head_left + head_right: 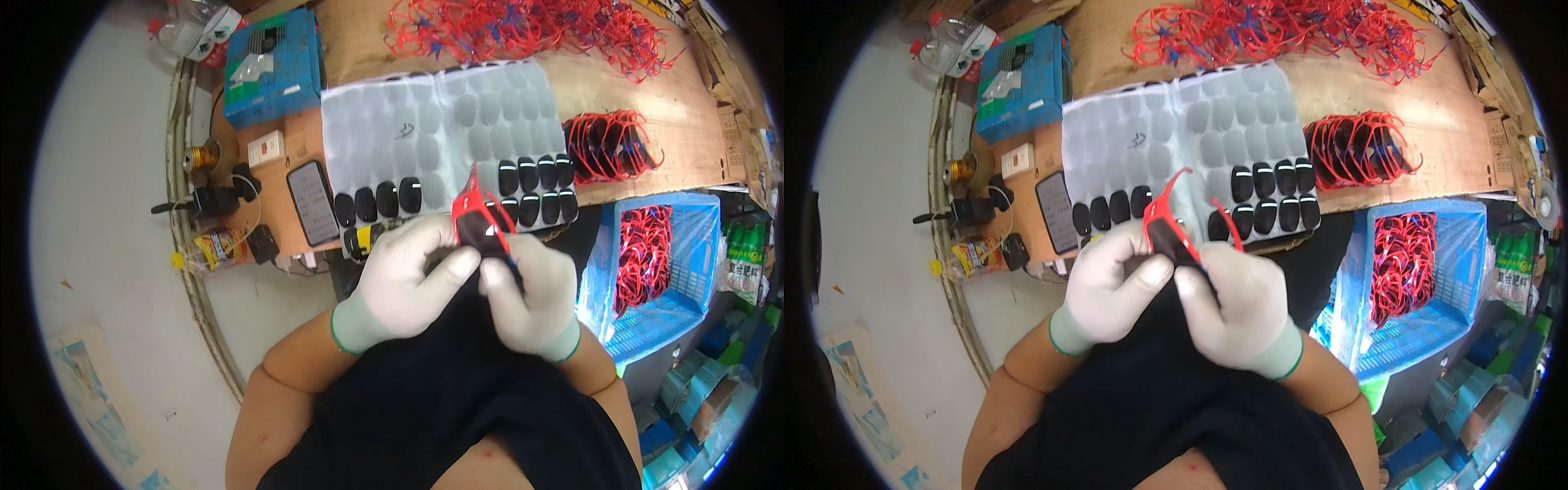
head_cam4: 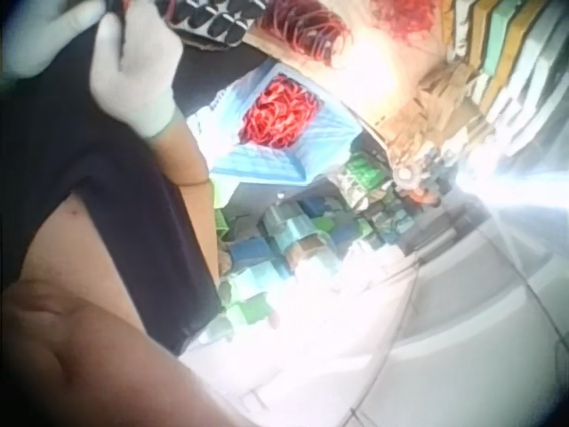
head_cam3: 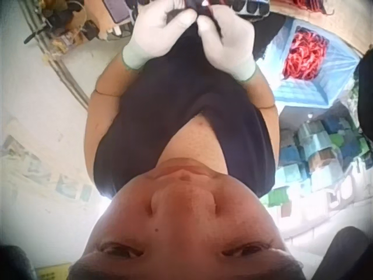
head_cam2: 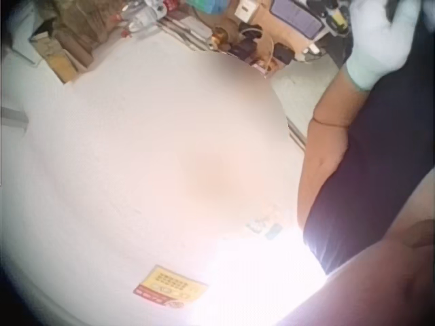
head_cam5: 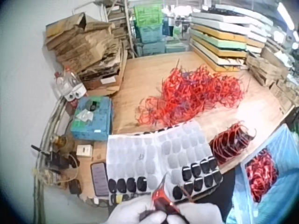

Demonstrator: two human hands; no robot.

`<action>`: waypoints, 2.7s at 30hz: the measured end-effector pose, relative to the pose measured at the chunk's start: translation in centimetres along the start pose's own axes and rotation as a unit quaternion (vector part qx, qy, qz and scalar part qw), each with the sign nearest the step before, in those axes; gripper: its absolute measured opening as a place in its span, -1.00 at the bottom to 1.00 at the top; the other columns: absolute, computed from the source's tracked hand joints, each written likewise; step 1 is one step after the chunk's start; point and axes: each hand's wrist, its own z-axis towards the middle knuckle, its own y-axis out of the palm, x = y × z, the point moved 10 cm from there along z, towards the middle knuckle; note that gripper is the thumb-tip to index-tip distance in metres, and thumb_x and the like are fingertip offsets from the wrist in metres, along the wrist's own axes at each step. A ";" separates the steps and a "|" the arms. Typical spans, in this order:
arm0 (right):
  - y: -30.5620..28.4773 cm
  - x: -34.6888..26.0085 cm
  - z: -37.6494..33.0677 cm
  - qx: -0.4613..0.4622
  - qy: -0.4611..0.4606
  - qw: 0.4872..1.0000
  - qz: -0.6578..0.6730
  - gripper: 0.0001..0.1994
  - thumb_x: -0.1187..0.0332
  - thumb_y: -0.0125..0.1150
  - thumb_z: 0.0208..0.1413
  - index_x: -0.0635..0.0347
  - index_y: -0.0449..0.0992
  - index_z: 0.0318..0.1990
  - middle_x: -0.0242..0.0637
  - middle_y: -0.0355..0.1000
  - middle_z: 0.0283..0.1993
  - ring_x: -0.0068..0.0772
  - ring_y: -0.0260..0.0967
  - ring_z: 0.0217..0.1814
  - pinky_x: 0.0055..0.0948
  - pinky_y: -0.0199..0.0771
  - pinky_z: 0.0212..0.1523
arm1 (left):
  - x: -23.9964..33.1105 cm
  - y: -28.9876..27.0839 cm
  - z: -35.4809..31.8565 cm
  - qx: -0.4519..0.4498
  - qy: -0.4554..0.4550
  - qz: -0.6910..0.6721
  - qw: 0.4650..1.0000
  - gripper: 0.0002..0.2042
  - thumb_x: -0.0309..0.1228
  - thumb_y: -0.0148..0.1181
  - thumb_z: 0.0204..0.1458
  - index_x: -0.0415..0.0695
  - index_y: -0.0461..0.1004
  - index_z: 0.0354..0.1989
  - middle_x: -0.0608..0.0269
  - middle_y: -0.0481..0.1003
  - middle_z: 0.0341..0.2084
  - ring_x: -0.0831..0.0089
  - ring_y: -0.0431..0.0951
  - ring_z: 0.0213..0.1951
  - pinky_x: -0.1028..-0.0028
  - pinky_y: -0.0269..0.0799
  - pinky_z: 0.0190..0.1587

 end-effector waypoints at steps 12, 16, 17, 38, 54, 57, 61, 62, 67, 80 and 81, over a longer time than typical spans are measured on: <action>-1.2 -1.7 0.0 -0.057 -0.082 0.992 0.079 -0.85 0.51 0.24 0.04 0.30 0.55 -0.21 -0.12 0.45 -0.48 -0.04 0.44 -0.54 -0.27 0.43 -0.50 | 4.4 0.5 1.0 -0.056 0.071 0.062 0.994 -0.85 -0.40 0.25 0.17 -0.24 0.54 -0.24 -0.11 0.51 -0.09 0.20 0.56 -0.05 0.32 0.43 -0.01; -1.6 0.6 0.5 -0.086 -0.047 0.987 0.131 -0.84 0.50 0.22 0.08 0.30 0.53 -0.16 -0.11 0.50 -0.43 -0.05 0.51 -0.45 -0.29 0.50 -0.39 | 4.5 1.4 2.9 -0.100 0.107 0.142 0.979 -0.76 -0.34 0.27 0.14 -0.29 0.57 -0.18 -0.38 0.28 0.28 -0.13 0.24 0.38 0.11 0.23 0.31; -2.0 1.1 0.5 -0.087 -0.042 0.985 0.145 -0.83 0.51 0.21 0.08 0.30 0.53 -0.15 -0.12 0.51 -0.42 -0.06 0.52 -0.44 -0.29 0.52 -0.37 | 4.3 1.6 3.3 -0.087 0.117 0.141 0.979 -0.76 -0.33 0.27 0.14 -0.29 0.57 -0.19 -0.39 0.25 0.30 -0.15 0.21 0.40 0.10 0.22 0.32; -33.0 30.1 7.4 0.173 0.111 0.927 -0.314 -0.71 0.41 0.05 0.19 0.29 0.50 0.03 0.09 0.57 -0.15 0.09 0.56 -0.08 -0.13 0.53 -0.03 | -13.2 -7.9 31.1 -0.147 -0.037 0.674 0.723 -0.73 -0.30 0.16 -0.01 -0.15 0.58 -0.18 0.09 0.50 0.12 0.04 0.46 0.17 0.19 0.36 0.20; -31.8 34.6 8.2 0.082 0.246 0.932 -0.251 -0.62 0.19 0.10 0.23 0.24 0.53 0.09 -0.04 0.57 -0.13 -0.12 0.53 -0.07 -0.27 0.51 -0.01 | -2.7 -13.2 22.3 0.077 -0.073 0.180 0.978 -0.68 -0.44 0.00 0.32 -0.32 0.32 0.18 0.05 0.56 -0.10 0.48 0.59 -0.20 0.47 0.50 -0.09; -31.4 35.2 8.1 0.072 0.256 0.932 -0.246 -0.63 0.26 0.12 0.26 0.24 0.50 0.14 -0.26 0.57 -0.23 -0.46 0.53 -0.24 -0.43 0.54 -0.14 | -2.6 -12.0 24.2 0.107 0.035 0.461 0.880 -0.72 -0.42 0.09 0.27 -0.28 0.45 0.08 0.03 0.61 -0.14 0.30 0.63 -0.06 0.37 0.51 0.01; -30.3 33.4 8.2 0.105 0.298 0.930 -0.185 -0.68 0.26 0.09 0.23 0.25 0.56 0.00 -0.08 0.58 -0.19 -0.16 0.57 -0.20 -0.28 0.54 -0.11 | -3.2 -9.7 24.9 0.106 0.081 0.621 0.773 -0.72 -0.35 0.23 0.14 -0.22 0.54 -0.03 -0.01 0.59 -0.14 0.03 0.60 -0.07 0.20 0.48 0.06; -29.9 32.5 8.1 0.112 0.318 0.926 -0.167 -0.69 0.25 0.08 0.22 0.25 0.59 -0.05 0.01 0.58 -0.16 -0.02 0.59 -0.16 -0.21 0.54 -0.08 | -2.2 -7.4 24.8 0.101 0.108 0.589 0.794 -0.74 -0.35 0.23 0.13 -0.22 0.55 -0.06 -0.01 0.59 -0.14 0.04 0.60 -0.08 0.21 0.48 0.05; -30.5 32.9 7.8 0.134 0.225 0.925 -0.277 -0.69 0.22 0.06 0.23 0.28 0.60 -0.13 0.10 0.55 -0.15 0.09 0.53 -0.08 -0.13 0.49 -0.01 | -1.5 11.8 25.3 -0.093 0.215 0.387 0.892 -0.74 -0.32 0.27 0.10 -0.24 0.58 -0.14 0.02 0.60 -0.20 0.06 0.59 -0.07 0.24 0.47 0.05; -29.5 33.5 7.7 0.123 0.215 0.936 -0.250 -0.67 0.18 0.06 0.23 0.29 0.60 -0.18 0.13 0.54 -0.18 0.16 0.49 -0.04 -0.09 0.47 0.02 | -10.3 26.0 34.1 -0.171 0.057 0.561 0.808 -0.76 -0.25 -0.02 0.26 -0.15 0.46 -0.14 -0.06 0.53 -0.12 0.01 0.59 -0.04 0.12 0.55 -0.02; -29.2 33.2 7.8 0.113 0.205 0.937 -0.260 -0.67 0.18 0.06 0.23 0.29 0.60 -0.18 0.12 0.54 -0.18 0.15 0.49 -0.04 -0.09 0.47 0.03 | -10.4 25.6 34.2 -0.159 0.048 0.561 0.811 -0.77 -0.25 -0.01 0.26 -0.15 0.46 -0.15 -0.06 0.54 -0.13 0.01 0.60 -0.05 0.12 0.55 -0.02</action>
